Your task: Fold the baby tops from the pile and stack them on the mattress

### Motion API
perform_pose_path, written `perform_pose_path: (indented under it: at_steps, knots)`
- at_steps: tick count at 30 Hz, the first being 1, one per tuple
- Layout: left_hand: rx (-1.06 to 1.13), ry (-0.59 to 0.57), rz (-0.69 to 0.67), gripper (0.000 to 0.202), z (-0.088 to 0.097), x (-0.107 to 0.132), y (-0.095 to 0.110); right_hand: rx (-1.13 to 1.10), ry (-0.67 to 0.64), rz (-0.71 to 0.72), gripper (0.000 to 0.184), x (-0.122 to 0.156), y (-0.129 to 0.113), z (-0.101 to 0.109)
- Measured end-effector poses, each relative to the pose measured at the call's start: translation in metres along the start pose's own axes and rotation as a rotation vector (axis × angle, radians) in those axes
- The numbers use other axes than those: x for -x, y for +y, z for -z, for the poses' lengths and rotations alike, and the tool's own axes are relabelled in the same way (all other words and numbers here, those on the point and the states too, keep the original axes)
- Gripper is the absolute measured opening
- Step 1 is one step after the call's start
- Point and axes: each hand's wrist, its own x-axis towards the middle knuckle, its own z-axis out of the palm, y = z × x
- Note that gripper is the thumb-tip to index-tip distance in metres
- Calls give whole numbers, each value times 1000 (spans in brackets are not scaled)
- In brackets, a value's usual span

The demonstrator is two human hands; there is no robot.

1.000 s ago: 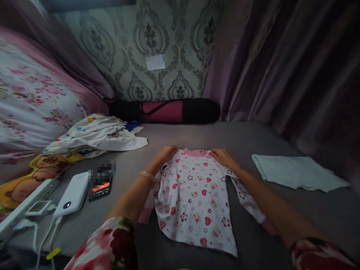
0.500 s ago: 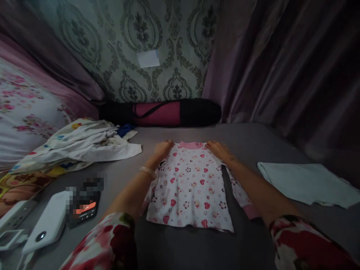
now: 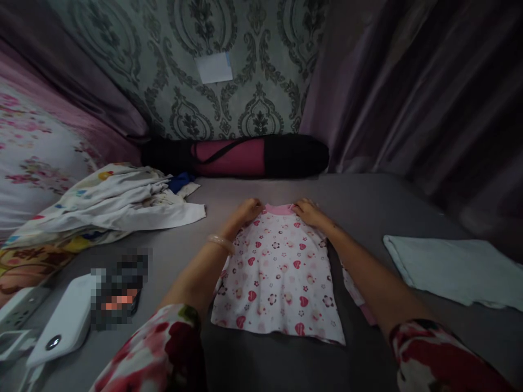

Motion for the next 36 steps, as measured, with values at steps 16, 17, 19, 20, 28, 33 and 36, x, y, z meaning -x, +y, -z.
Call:
perform_pose_path:
  at_steps: [16,17,19,20,28,33,36]
  knots:
    - [-323,71,27,32,-12,6,0,-200,105,-29,33,1,4,4]
    - [-354,61,40,32,-10,6,2,-283,123,-57,33,8,13,12]
    - [-423,70,71,33,-6,8,8,-393,178,-158,31,32,38,29]
    - [-453,90,82,33,-4,9,12,-424,197,-219,28,49,52,36]
    - [-273,69,-239,26,-21,9,92,-497,-22,-625,37,206,95,45]
    - [-76,13,-471,25,-73,1,135,-176,-133,-541,49,235,52,39]
    - [-25,140,-423,26,-99,3,142,-120,-68,-527,47,237,37,32]
